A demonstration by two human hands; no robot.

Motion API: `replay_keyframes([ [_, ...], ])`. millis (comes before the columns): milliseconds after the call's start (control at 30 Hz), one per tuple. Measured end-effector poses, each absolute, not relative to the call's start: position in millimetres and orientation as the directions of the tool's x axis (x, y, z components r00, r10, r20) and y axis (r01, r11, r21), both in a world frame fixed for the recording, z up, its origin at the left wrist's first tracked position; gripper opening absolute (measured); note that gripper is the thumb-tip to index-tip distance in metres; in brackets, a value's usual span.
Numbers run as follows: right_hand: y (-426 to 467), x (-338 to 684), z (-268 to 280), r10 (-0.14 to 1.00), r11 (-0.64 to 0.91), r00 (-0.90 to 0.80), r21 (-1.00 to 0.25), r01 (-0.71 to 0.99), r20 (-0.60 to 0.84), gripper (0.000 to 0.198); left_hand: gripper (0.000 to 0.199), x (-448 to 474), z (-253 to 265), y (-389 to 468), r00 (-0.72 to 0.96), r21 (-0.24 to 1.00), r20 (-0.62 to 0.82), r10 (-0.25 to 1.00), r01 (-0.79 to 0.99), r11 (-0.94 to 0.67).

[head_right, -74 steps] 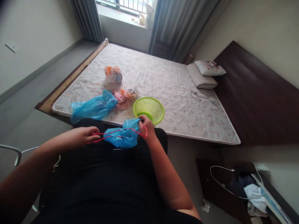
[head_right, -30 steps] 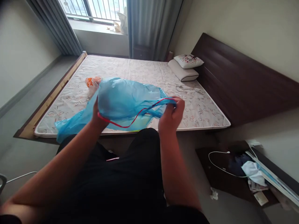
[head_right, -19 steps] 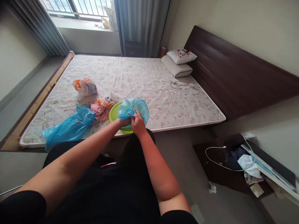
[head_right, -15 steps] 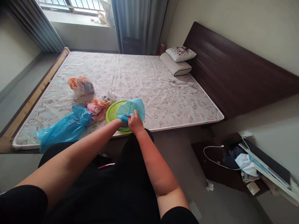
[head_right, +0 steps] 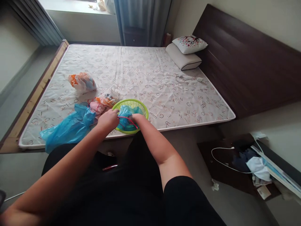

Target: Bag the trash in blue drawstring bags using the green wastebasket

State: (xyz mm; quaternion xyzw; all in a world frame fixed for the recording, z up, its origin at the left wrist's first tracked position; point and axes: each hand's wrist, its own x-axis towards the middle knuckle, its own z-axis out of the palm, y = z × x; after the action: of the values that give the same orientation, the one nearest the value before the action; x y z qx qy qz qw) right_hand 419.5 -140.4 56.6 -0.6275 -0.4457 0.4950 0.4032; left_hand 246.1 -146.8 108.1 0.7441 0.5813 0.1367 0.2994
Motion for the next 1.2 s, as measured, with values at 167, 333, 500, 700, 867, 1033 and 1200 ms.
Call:
replay_keyframes([
  [167,-153.3,455.9,70.5,0.946,-0.322,0.084,-0.883,0.341,-0.313,0.024,0.025,192.6,113.6,-124.9,0.014,0.745,-0.249,0.968,0.642,0.182],
  [333,-193.3,502.9,66.1,0.878,-0.220,0.416,-0.971,-0.091,-0.238,0.024,0.017,166.9,95.3,-120.1,-0.110,0.858,-0.513,0.851,-0.059,0.510],
  [500,-224.6,526.6,47.8,0.854,-0.136,0.387,-0.867,-0.479,-0.348,0.020,0.012,161.3,81.4,-124.9,-0.036,0.777,-0.583,0.812,-0.318,0.544],
  [700,-244.7,515.8,28.8,0.885,-0.128,0.283,-0.777,-0.616,-0.370,0.023,0.018,178.7,76.4,-134.7,0.127,0.705,-0.529,0.839,-0.484,0.518],
  [867,-245.7,491.0,-3.4,0.763,-0.114,0.453,-0.785,-0.609,-0.462,0.024,0.028,189.3,56.7,-154.1,0.164,0.608,-0.628,0.760,-0.505,0.612],
  [1033,-253.7,474.9,-28.3,0.750,-0.090,0.524,-0.847,-0.524,-0.404,0.029,0.024,179.8,21.4,-172.6,0.036,0.727,-0.635,0.772,-0.312,0.612],
  [1200,-255.8,490.9,-33.1,0.730,-0.144,0.603,-0.934,-0.326,-0.323,0.030,0.006,154.7,-2.4,-173.3,-0.076,0.817,-0.577,0.813,-0.064,0.573],
])
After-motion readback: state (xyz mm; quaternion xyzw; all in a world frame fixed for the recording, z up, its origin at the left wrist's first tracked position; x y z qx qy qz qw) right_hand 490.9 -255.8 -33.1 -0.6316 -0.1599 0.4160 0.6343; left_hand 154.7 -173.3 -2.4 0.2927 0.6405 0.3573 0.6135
